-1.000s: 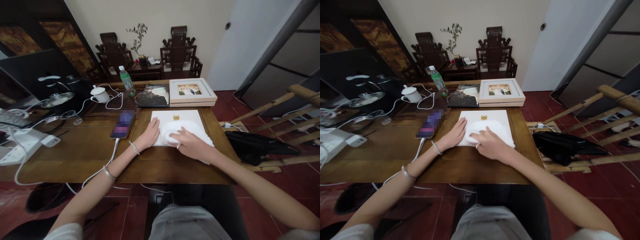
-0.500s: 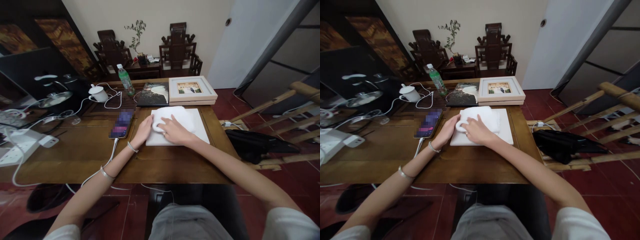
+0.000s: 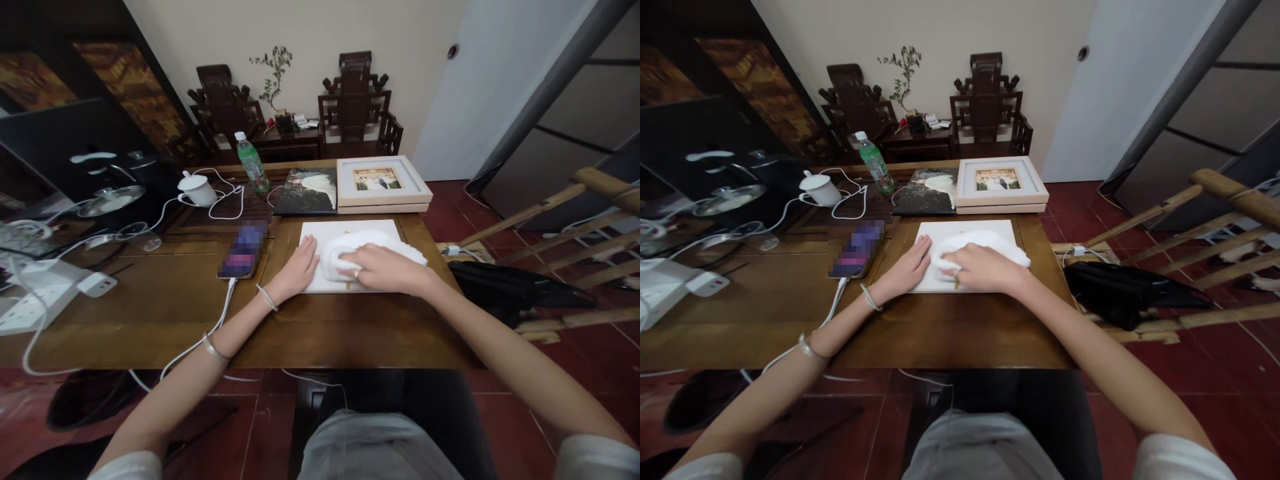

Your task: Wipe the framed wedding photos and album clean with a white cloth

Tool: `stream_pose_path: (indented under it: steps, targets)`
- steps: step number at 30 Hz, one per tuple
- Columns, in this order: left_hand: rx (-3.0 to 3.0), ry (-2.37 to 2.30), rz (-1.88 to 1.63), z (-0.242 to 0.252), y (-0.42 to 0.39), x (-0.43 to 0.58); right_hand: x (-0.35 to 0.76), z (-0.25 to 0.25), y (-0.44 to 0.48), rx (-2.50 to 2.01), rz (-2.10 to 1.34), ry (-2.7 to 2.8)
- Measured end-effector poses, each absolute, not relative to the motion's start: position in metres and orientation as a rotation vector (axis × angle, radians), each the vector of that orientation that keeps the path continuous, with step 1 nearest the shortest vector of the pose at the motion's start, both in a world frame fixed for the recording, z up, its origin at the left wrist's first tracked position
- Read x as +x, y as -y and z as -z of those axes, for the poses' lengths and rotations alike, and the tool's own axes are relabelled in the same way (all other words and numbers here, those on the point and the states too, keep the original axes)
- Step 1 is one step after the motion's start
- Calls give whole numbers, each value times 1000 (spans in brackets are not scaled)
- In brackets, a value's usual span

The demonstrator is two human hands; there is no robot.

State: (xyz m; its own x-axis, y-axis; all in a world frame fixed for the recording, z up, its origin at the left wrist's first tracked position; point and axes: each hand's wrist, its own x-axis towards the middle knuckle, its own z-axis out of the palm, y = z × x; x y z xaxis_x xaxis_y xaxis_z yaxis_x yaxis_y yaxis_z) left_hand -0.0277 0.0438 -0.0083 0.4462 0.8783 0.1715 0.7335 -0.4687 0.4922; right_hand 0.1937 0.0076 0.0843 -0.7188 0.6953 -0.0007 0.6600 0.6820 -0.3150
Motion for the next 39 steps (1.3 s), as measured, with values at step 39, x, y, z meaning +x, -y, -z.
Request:
stream_pose_path:
  steps: [39]
  targets:
    - [2497,-1399,-490,13,-43,-27,280,-74,49,-1387,-446,2579]
